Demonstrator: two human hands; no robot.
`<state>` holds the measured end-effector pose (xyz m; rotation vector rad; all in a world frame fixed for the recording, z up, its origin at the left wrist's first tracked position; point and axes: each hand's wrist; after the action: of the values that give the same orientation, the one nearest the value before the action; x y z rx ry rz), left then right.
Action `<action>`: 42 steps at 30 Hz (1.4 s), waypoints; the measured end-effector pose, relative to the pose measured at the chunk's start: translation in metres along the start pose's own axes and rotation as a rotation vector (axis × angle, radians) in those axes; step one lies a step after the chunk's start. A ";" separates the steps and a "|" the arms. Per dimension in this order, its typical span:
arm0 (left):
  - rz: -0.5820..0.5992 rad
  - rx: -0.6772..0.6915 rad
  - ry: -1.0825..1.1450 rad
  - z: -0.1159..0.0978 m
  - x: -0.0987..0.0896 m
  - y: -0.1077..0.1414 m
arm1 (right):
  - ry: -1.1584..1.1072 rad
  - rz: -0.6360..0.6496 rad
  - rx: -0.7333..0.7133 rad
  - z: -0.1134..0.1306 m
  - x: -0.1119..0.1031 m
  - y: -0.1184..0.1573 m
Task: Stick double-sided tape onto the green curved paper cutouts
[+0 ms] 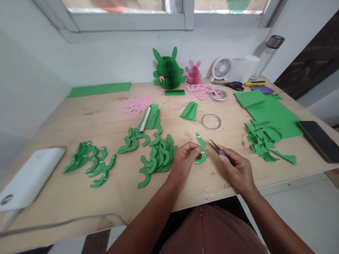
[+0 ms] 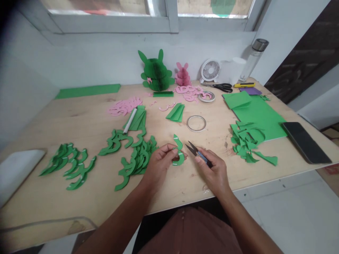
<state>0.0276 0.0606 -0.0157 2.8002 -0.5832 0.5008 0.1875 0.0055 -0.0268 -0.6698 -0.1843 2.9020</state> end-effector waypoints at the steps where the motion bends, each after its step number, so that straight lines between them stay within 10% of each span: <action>1: 0.000 -0.001 -0.008 0.000 0.000 0.000 | -0.009 -0.002 0.004 0.000 0.000 0.000; 42: 0.075 -0.031 0.020 -0.010 0.009 0.008 | -0.517 -0.013 0.183 0.026 0.036 -0.019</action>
<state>0.0294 0.0528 -0.0018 2.7490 -0.6880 0.5295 0.1460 0.0285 -0.0163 0.1175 0.0203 2.9657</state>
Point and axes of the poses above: each hand's wrist, its own y-axis away from the middle knuckle, its own x-axis out of the palm, z = x × y, and after that the axes turned 10 degrees about z, right-handed
